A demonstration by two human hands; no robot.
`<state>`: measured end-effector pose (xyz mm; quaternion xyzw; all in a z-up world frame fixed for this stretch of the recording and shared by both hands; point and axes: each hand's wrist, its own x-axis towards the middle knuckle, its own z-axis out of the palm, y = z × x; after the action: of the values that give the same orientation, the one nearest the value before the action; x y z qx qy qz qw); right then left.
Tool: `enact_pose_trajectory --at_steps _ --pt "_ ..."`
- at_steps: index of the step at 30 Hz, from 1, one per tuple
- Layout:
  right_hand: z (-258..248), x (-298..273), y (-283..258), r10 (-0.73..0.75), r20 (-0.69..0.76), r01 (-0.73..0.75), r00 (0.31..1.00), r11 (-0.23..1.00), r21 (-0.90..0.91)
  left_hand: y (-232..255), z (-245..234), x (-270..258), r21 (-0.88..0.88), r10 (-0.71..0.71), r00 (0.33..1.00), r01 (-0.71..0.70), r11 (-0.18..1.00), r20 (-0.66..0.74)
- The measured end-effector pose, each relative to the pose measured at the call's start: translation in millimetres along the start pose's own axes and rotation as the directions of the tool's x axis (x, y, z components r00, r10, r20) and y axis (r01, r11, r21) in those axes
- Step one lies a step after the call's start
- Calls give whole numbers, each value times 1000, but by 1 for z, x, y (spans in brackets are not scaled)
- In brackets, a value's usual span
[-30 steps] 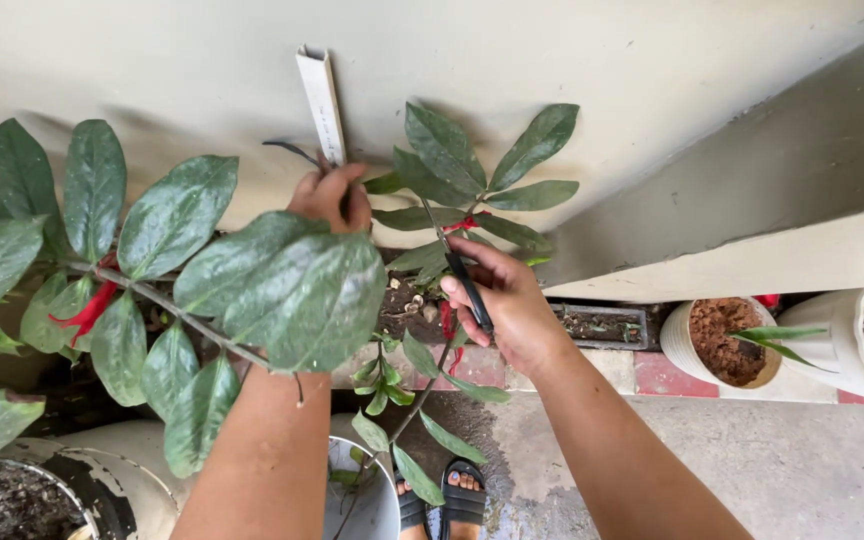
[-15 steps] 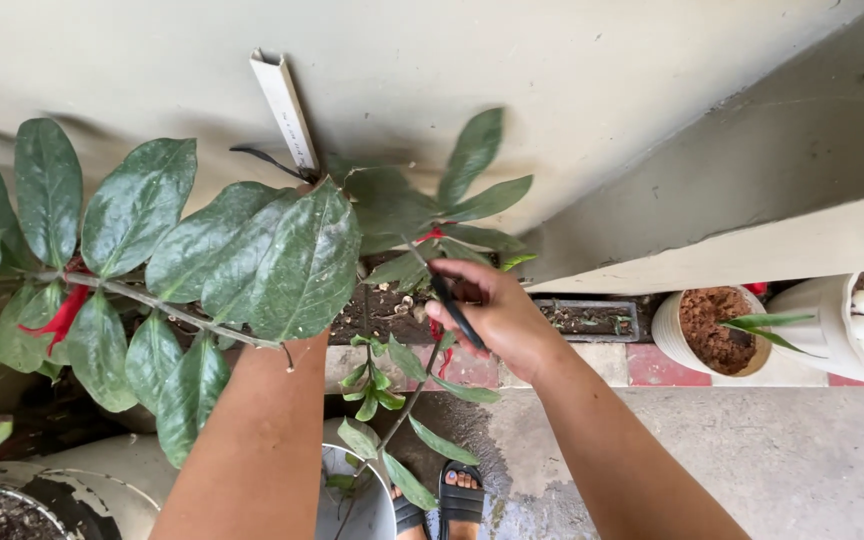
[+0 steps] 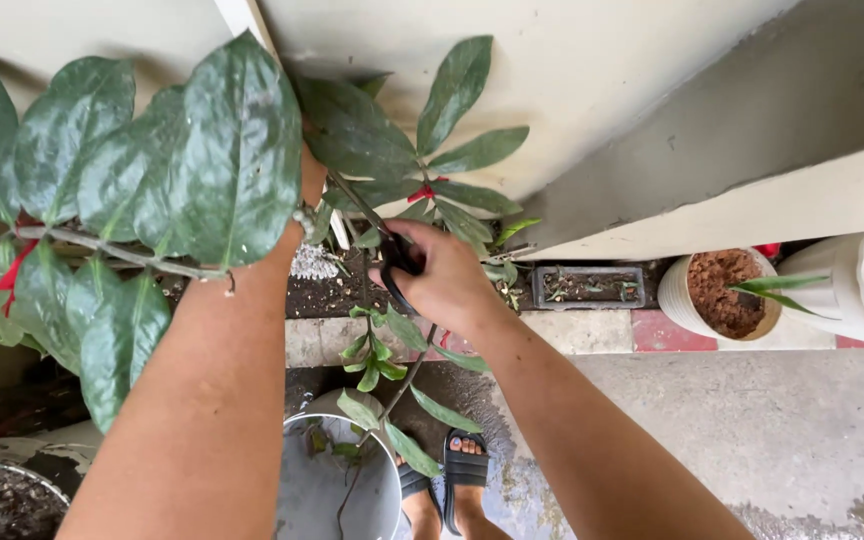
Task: Pruning yellow and dead leaves from various potted plants using scissors.
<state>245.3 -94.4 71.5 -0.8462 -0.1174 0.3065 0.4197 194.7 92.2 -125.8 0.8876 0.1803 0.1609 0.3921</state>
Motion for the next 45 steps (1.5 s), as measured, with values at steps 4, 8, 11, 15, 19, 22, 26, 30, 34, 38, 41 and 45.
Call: enact_pose_trajectory --at_steps 4,8,11,15,19,22,26,30,34,38,41,45 --pt "7 4 -7 -20 -10 20 1000 1000 4 4 -3 -23 10 -19 1000 19 1000 18" --pt "10 10 -3 -82 -66 79 994 995 -55 0 -5 -34 15 -33 999 33 999 29" --pt "5 5 -11 -35 -36 32 999 996 -80 -2 -5 -38 21 -44 998 43 999 36" --pt "3 0 -12 47 -33 -49 998 998 -41 11 -31 -38 28 -55 998 54 998 43" --pt "8 6 -11 32 -32 -33 999 999 -35 12 -35 -40 33 -66 996 64 997 60" --pt "13 12 -5 -82 -89 82 993 997 -7 16 -43 -42 37 -73 995 71 997 72" --pt "18 10 -5 -69 -92 72 993 997 33 75 -72 -8 42 -87 993 83 996 84" --pt "24 12 1 -53 -90 61 995 995 82 133 -94 21 51 -104 990 99 994 93" --pt "25 9 3 -42 -104 46 994 998 44 143 -101 25 59 -120 988 115 992 97" --pt "33 -5 16 -65 -126 75 990 994 76 150 -110 24 67 -136 986 131 989 92" --pt "33 -29 2 61 -94 -51 994 993 108 153 -117 21 71 -145 986 139 988 85" --pt "43 -47 14 193 -37 -180 981 957 228 155 -132 12 84 -161 985 155 984 65"
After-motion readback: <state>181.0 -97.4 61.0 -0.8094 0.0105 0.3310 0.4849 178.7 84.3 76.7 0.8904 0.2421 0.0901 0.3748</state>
